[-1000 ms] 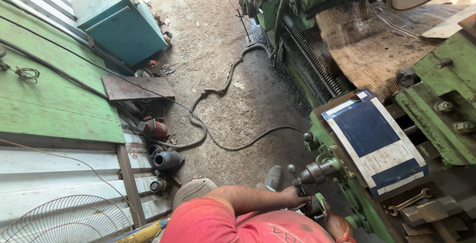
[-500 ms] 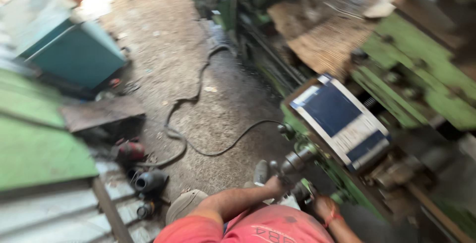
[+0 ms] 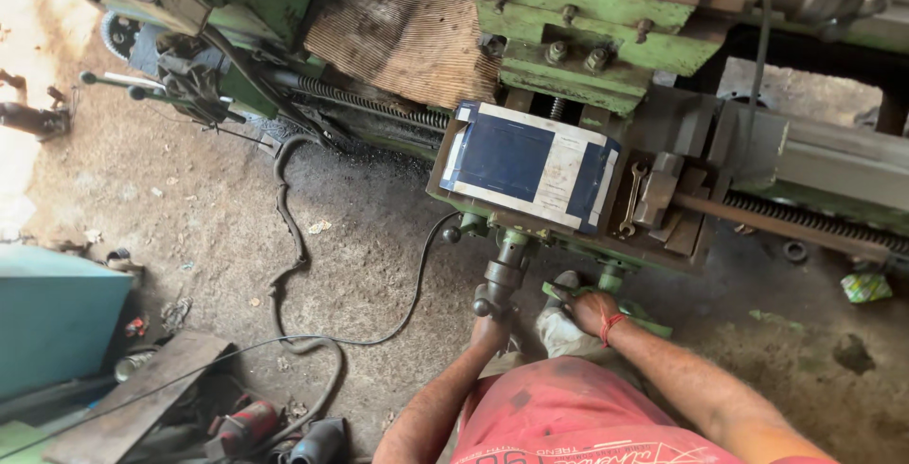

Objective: The person operates a green milling machine in a workshop. They use both hands to turn the machine's handwheels, adjusting the position of the milling head. The person is wearing a red t-shirt and light-colored pants.

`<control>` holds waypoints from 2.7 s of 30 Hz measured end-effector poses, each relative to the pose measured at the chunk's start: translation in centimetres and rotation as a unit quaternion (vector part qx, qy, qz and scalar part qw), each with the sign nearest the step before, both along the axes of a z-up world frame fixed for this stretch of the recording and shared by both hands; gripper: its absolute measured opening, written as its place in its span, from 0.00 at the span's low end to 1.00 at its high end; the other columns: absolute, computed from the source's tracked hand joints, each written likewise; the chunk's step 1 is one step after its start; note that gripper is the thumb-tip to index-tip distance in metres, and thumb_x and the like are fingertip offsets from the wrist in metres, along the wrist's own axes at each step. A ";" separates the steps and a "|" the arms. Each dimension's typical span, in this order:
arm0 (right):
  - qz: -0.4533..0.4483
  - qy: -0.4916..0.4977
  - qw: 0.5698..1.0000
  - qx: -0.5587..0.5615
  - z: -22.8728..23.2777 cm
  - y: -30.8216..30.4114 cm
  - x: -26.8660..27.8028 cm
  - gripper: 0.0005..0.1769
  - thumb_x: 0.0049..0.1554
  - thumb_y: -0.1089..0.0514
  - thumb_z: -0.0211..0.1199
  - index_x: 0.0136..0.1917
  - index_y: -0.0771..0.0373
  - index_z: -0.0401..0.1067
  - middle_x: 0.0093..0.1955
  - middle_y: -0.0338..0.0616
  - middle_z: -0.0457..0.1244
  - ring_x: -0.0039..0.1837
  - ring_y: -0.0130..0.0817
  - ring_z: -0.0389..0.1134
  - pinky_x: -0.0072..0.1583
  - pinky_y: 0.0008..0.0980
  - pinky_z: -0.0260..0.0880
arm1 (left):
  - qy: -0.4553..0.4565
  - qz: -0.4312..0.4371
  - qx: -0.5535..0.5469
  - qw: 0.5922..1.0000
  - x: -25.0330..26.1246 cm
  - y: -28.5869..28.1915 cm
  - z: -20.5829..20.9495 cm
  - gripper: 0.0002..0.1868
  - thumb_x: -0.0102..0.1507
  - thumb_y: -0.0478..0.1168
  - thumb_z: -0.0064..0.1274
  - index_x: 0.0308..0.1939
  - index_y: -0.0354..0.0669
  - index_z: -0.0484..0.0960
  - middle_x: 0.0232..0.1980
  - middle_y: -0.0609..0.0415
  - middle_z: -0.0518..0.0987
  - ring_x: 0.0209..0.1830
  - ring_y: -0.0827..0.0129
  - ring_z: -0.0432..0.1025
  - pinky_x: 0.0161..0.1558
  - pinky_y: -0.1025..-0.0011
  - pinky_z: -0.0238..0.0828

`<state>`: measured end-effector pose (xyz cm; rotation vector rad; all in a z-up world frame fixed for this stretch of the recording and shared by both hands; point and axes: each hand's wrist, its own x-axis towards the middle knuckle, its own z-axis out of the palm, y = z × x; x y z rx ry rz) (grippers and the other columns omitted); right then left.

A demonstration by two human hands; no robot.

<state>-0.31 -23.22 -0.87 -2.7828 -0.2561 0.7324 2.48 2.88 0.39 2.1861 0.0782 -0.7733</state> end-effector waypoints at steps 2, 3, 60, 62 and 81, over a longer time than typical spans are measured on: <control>-0.003 -0.003 1.000 0.001 -0.2 0.0 -0.1 0.26 0.60 0.51 0.56 0.72 0.40 0.65 0.41 0.52 0.69 0.46 0.52 0.73 0.47 0.53 0.71 | 0.008 -0.004 0.021 1.000 0.3 0.2 0.7 0.18 0.65 0.53 0.54 0.51 0.46 0.79 0.43 0.42 0.83 0.43 0.50 0.79 0.44 0.53 0.74; -0.005 -0.004 1.000 0.001 -0.3 -0.1 -0.3 0.26 0.60 0.51 0.56 0.71 0.40 0.66 0.41 0.52 0.69 0.46 0.52 0.73 0.47 0.53 0.71 | 0.032 0.015 0.029 0.999 0.3 0.3 0.9 0.20 0.64 0.54 0.56 0.52 0.45 0.77 0.42 0.42 0.82 0.42 0.50 0.80 0.43 0.54 0.74; -0.012 -0.004 1.000 -0.006 -0.9 0.1 -0.8 0.29 0.61 0.51 0.56 0.76 0.38 0.64 0.48 0.54 0.70 0.51 0.52 0.73 0.51 0.49 0.74 | 0.042 -0.010 -0.029 0.999 5.7 7.8 0.2 0.58 0.45 0.66 0.74 0.64 0.26 0.70 0.59 0.34 0.78 0.61 0.51 0.74 0.60 0.58 0.72; -0.017 0.021 1.000 -0.014 -0.3 0.2 -0.6 0.30 0.62 0.51 0.56 0.77 0.38 0.62 0.48 0.54 0.71 0.52 0.52 0.73 0.51 0.49 0.74 | 0.028 -0.017 -0.015 0.999 5.7 7.8 0.1 0.59 0.44 0.67 0.74 0.63 0.25 0.69 0.58 0.33 0.78 0.61 0.51 0.74 0.59 0.58 0.73; -0.018 0.069 0.996 -0.043 -0.4 0.2 -0.6 0.32 0.64 0.50 0.53 0.79 0.31 0.57 0.54 0.55 0.69 0.55 0.52 0.72 0.54 0.48 0.74 | -0.037 -0.002 0.068 0.997 6.0 7.3 5.0 0.52 0.40 0.71 0.73 0.51 0.32 0.76 0.44 0.40 0.82 0.45 0.54 0.78 0.45 0.57 0.76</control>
